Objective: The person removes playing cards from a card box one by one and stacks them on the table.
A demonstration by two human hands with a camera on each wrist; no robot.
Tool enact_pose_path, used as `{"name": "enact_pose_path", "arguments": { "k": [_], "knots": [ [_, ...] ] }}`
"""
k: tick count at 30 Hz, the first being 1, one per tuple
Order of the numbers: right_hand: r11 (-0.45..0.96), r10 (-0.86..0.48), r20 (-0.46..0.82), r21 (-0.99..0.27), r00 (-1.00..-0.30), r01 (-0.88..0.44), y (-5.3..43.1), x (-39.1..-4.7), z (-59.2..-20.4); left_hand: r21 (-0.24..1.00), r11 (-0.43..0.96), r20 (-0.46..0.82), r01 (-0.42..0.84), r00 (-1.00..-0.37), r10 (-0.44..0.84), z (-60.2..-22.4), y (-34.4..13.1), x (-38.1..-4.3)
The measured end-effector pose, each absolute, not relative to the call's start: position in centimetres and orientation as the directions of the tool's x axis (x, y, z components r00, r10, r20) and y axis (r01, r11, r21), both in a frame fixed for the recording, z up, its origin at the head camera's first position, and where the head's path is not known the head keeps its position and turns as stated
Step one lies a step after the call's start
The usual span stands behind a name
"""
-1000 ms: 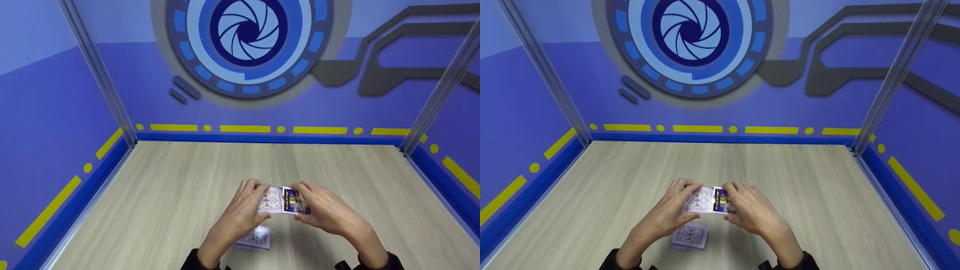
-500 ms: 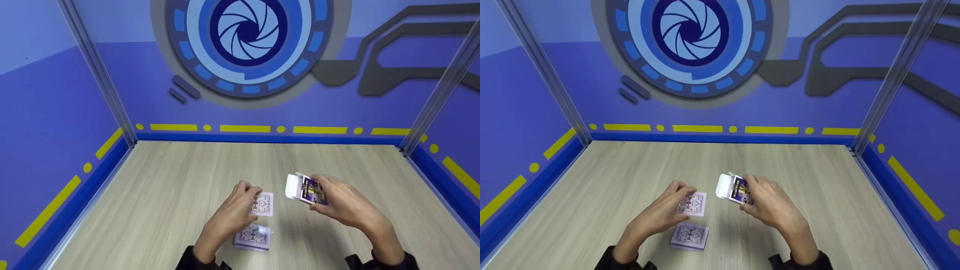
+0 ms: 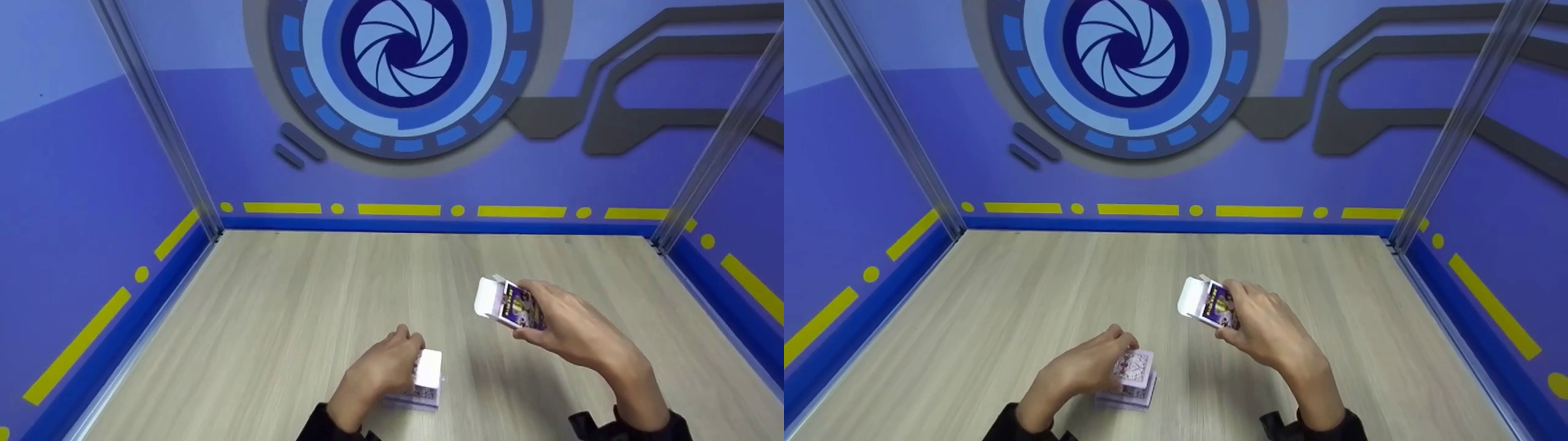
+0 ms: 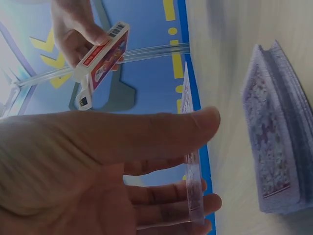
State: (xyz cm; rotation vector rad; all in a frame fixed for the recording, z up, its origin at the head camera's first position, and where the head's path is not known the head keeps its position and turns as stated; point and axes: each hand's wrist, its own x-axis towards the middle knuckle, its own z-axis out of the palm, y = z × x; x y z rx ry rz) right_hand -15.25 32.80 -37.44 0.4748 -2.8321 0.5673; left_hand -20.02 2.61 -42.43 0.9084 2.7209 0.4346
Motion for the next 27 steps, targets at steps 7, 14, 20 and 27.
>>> {"name": "enact_pose_path", "arguments": {
  "k": [7,14,20,27],
  "knots": [
    [0.876,-0.264,0.263,-0.338,-0.928,-0.345,32.8,-15.3,-37.5,0.189,0.779,-0.131,0.597,-0.771,0.623,-43.8,3.5,-19.6],
    [0.879,-0.259,0.242,-0.342,-0.935,-0.332,32.6,-15.3,-37.6,0.137,0.803,-0.147,0.58,-0.789,0.596,-44.4,3.7,-19.4],
    [0.881,-0.252,0.227,-0.349,-0.941,-0.32,32.6,-15.3,-37.5,0.098,0.807,-0.162,0.582,-0.791,0.59,-44.8,3.9,-19.5],
    [0.88,-0.257,0.231,-0.345,-0.938,-0.326,32.5,-15.4,-37.5,0.101,0.815,-0.193,0.571,-0.792,0.579,-45.2,4.1,-19.5]
  ]
}}
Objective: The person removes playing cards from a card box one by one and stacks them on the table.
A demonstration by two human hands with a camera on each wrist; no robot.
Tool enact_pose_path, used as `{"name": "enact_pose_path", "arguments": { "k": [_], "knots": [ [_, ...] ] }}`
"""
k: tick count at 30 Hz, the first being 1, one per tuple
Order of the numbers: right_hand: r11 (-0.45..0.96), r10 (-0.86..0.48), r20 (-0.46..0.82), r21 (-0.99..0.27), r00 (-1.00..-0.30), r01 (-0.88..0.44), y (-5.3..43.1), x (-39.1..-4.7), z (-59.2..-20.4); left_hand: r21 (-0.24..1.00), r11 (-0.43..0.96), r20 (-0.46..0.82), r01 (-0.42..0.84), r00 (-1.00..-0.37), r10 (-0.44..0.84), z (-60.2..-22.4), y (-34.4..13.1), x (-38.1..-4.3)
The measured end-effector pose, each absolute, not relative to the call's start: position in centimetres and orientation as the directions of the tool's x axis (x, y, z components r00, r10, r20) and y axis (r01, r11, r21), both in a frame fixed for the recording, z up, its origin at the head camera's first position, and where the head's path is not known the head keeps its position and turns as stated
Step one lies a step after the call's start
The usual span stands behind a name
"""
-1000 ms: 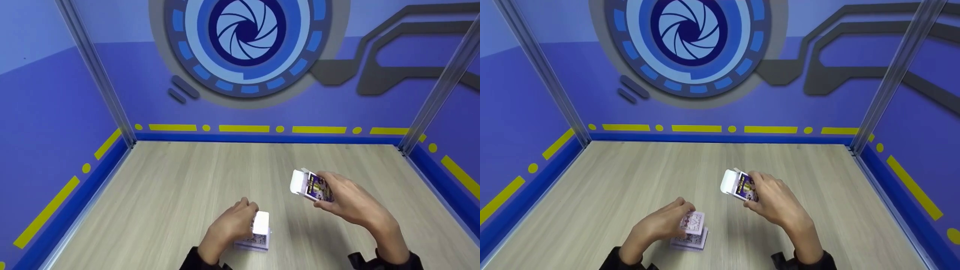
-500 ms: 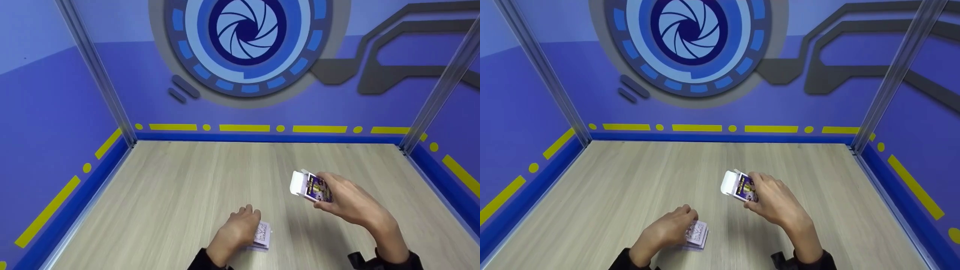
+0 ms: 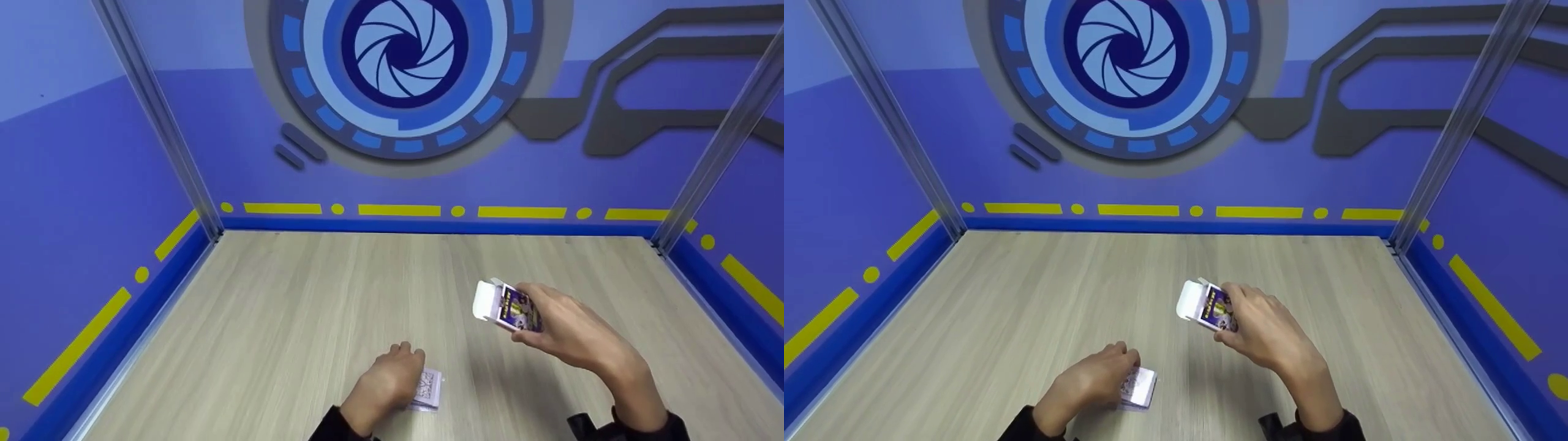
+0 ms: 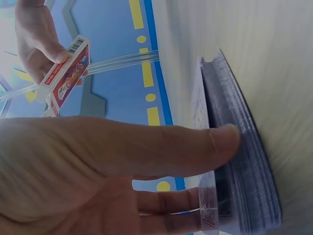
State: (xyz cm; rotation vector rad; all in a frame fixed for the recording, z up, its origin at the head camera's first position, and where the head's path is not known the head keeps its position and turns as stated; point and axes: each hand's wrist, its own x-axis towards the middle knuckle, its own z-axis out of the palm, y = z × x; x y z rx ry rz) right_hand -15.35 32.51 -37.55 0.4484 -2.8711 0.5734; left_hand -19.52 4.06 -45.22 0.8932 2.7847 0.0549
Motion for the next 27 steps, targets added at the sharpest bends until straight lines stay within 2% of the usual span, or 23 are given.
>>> {"name": "enact_pose_path", "arguments": {
  "k": [11,20,27],
  "knots": [
    [0.867,-0.322,0.23,-0.318,-0.918,-0.384,31.6,-15.8,-38.4,0.114,0.816,-0.188,0.567,-0.794,0.578,-45.5,4.5,-19.2],
    [0.868,-0.369,0.209,-0.272,-0.906,-0.416,31.3,-15.7,-39.1,0.151,0.836,-0.153,0.527,-0.823,0.547,-46.2,5.5,-18.6],
    [0.863,-0.345,0.197,-0.318,-0.918,-0.393,32.4,-15.2,-39.5,0.139,0.853,-0.189,0.504,-0.832,0.522,-46.3,5.8,-18.5]
  ]
}}
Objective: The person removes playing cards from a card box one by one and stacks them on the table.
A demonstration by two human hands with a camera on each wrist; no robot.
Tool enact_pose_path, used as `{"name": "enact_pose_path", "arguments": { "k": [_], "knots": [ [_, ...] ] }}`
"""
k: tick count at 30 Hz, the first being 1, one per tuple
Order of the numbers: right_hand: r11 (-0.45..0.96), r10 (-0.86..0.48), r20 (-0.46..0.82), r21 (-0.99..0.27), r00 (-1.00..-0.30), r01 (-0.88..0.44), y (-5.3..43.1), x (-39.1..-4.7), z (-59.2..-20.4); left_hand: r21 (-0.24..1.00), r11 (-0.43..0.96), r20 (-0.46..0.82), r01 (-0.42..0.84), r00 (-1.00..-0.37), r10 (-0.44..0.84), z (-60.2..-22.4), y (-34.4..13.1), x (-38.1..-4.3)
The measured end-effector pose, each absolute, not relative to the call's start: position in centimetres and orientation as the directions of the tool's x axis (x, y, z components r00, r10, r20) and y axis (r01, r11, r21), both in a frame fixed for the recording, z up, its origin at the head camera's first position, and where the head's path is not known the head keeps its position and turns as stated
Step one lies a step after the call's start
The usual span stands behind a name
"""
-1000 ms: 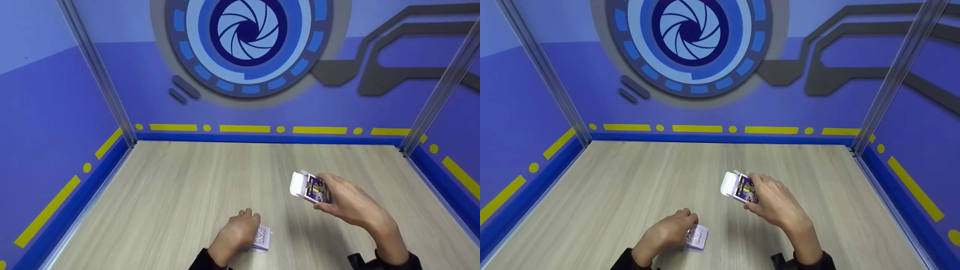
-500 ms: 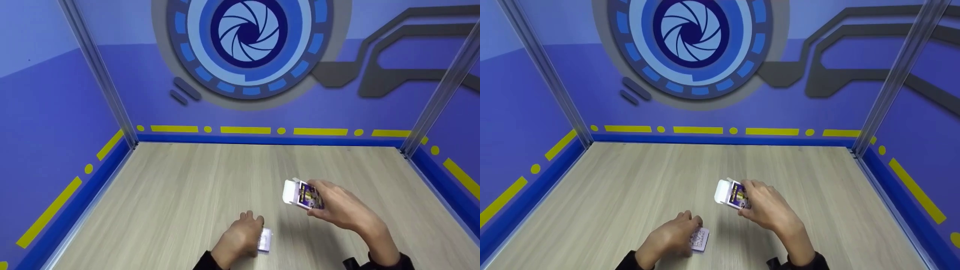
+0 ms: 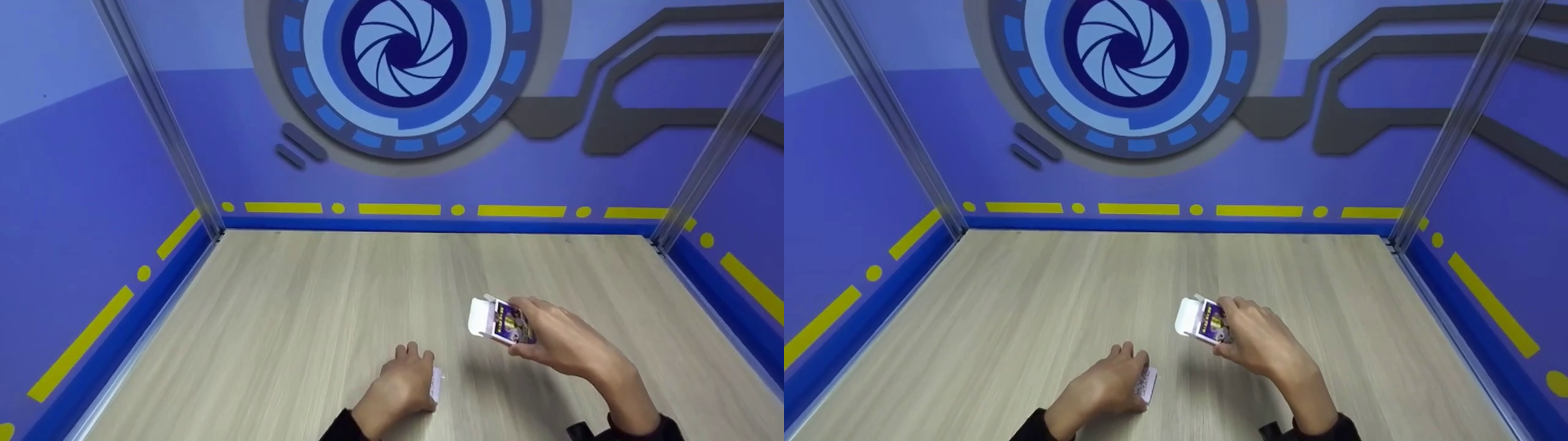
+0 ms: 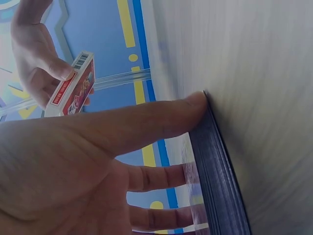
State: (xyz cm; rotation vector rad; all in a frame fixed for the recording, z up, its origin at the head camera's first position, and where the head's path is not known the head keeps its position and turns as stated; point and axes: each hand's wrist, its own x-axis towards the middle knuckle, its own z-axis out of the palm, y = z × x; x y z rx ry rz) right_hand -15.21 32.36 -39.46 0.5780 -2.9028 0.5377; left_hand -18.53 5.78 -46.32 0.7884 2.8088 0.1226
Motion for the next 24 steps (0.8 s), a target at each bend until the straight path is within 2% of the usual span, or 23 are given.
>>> {"name": "enact_pose_path", "arguments": {
  "k": [8,12,15,17,19,22,24],
  "knots": [
    [0.876,-0.306,0.152,-0.342,-0.94,-0.341,32.6,-15.0,-39.5,0.126,0.852,-0.206,0.508,-0.827,0.523,-46.3,5.7,-18.5],
    [0.884,-0.303,0.136,-0.329,-0.943,-0.331,32.4,-14.9,-39.5,0.174,0.844,-0.213,0.507,-0.818,0.535,-45.8,5.3,-18.6],
    [0.893,-0.304,0.124,-0.31,-0.945,-0.327,32.2,-14.9,-39.7,0.232,0.831,-0.169,0.506,-0.82,0.547,-45.0,4.9,-19.1],
    [0.898,-0.303,0.112,-0.299,-0.946,-0.323,32.0,-14.9,-39.8,0.271,0.808,-0.074,0.523,-0.826,0.559,-44.5,4.8,-19.5],
    [0.899,-0.309,0.109,-0.289,-0.945,-0.328,31.9,-14.9,-39.9,0.317,0.763,0.083,0.563,-0.818,0.569,-44.1,4.9,-19.9],
    [0.899,-0.314,0.107,-0.286,-0.943,-0.331,31.7,-14.8,-39.9,0.408,0.653,0.333,0.638,-0.77,0.544,-43.7,5.6,-20.1],
    [0.9,-0.316,0.11,-0.28,-0.943,-0.334,31.6,-14.7,-39.7,0.481,0.558,0.443,0.676,-0.737,0.511,-43.4,6.2,-20.0]
  ]
}}
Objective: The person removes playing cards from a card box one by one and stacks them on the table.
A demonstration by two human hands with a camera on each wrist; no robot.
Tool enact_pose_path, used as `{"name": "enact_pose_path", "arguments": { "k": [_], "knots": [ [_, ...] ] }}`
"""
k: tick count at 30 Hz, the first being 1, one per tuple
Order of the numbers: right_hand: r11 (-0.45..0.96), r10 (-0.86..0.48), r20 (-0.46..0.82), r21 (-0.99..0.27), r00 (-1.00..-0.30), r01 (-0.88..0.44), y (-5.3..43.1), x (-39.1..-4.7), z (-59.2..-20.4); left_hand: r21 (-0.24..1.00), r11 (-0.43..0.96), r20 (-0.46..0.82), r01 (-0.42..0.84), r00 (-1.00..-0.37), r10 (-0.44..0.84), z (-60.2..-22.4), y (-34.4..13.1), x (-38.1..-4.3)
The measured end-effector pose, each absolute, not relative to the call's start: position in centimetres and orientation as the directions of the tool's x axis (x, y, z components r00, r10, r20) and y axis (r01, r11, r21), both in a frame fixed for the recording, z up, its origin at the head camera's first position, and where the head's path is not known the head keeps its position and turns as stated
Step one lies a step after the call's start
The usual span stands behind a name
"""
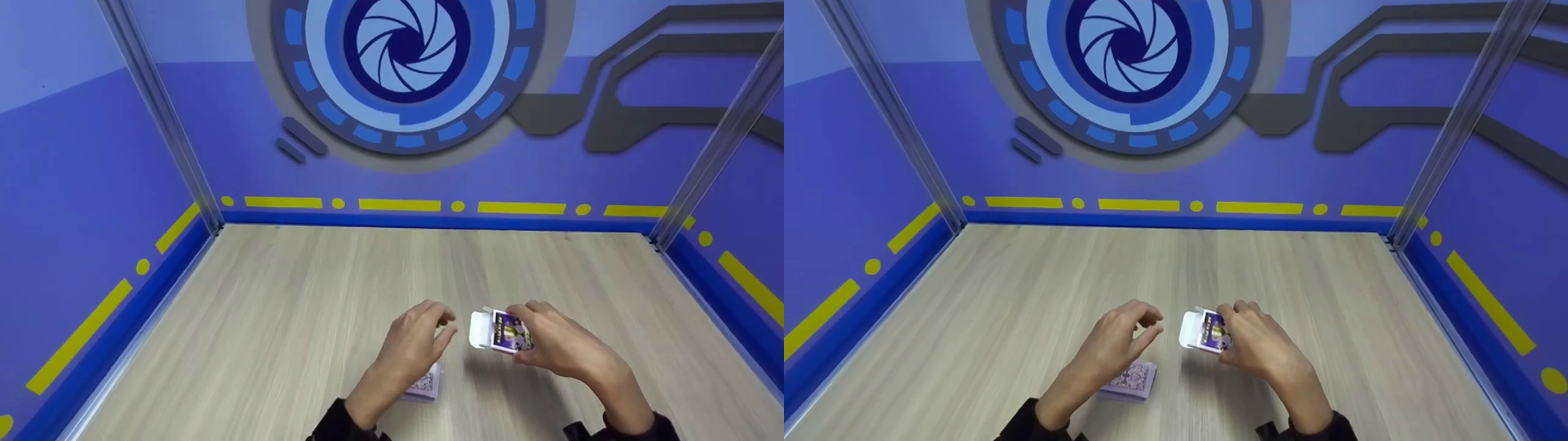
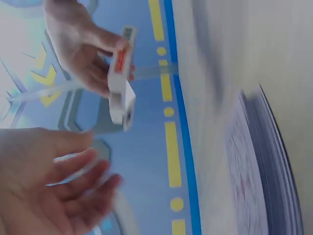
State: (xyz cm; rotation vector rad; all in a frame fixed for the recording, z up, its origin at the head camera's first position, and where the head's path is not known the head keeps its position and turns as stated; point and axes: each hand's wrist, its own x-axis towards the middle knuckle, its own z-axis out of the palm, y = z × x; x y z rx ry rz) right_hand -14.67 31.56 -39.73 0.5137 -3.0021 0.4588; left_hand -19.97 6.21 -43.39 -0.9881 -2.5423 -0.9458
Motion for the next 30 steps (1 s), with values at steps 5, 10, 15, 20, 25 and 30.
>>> {"name": "enact_pose_path", "arguments": {
  "k": [5,10,15,20,25,30],
  "knots": [
    [0.904,-0.321,0.099,-0.263,-0.942,-0.336,30.9,-14.3,-39.4,0.659,0.325,0.509,0.679,-0.72,0.472,-43.4,7.9,-19.5],
    [0.894,-0.36,0.099,-0.249,-0.928,-0.373,29.9,-14.3,-39.7,0.787,0.245,0.411,0.567,-0.777,0.477,-44.2,8.4,-19.2],
    [0.874,-0.409,0.136,-0.227,-0.902,-0.431,29.3,-14.2,-40.3,0.853,0.247,0.308,0.46,-0.825,0.475,-45.0,8.3,-19.2],
    [0.864,-0.431,0.129,-0.225,-0.893,-0.45,28.8,-14.2,-40.6,0.886,0.256,0.231,0.387,-0.846,0.48,-45.6,8.4,-19.2],
    [0.869,-0.434,0.127,-0.201,-0.892,-0.452,28.3,-14.1,-40.6,0.907,0.275,0.157,0.318,-0.864,0.479,-45.9,8.3,-19.2],
    [0.868,-0.44,0.131,-0.192,-0.888,-0.458,28.1,-14.0,-40.7,0.931,0.259,0.107,0.256,-0.873,0.477,-46.2,8.1,-19.3]
  ]
}}
